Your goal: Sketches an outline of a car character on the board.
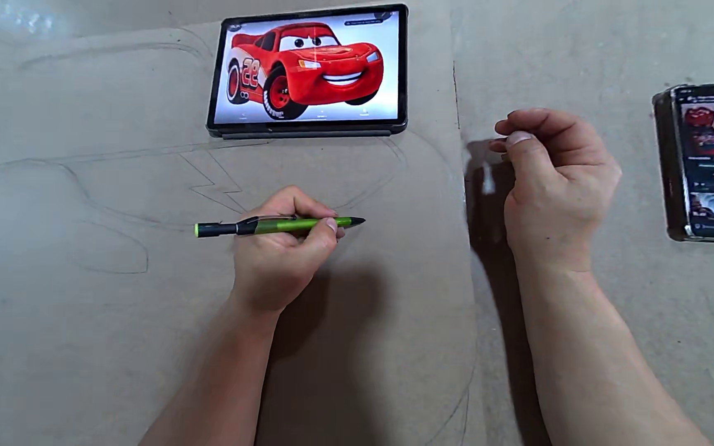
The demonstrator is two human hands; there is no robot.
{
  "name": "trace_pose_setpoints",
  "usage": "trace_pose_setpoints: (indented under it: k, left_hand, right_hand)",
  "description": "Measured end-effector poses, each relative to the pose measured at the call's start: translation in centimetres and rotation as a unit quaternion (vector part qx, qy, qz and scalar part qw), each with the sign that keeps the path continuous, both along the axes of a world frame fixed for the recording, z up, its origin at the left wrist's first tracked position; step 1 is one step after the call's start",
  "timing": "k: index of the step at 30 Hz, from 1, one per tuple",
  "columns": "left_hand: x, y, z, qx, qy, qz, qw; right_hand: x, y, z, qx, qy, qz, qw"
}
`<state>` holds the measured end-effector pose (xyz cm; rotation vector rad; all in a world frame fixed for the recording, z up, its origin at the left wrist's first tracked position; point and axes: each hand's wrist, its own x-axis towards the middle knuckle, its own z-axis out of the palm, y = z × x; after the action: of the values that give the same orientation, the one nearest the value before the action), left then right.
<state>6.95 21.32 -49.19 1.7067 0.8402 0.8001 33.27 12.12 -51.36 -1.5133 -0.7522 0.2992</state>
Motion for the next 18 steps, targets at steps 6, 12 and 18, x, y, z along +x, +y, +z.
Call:
trace_pose_setpoints:
  k: [6, 12, 18]
  left_hand:
    - [0.24, -0.09, 0.0, 0.009, 0.001, 0.021, 1.0]
    - [0.04, -0.01, 0.07, 0.018, 0.013, -0.005, 1.0]
    - [0.1, -0.11, 0.1, 0.016, 0.015, -0.003, 1.0]
  right_hand:
    - [0.09, 0.01, -0.01, 0.006, 0.0, 0.003, 1.0]
    - [0.11, -0.02, 0.08, 0.01, 0.002, 0.004, 1.0]
    - [0.13, -0.05, 0.02, 0.014, 0.009, 0.003, 1.0]
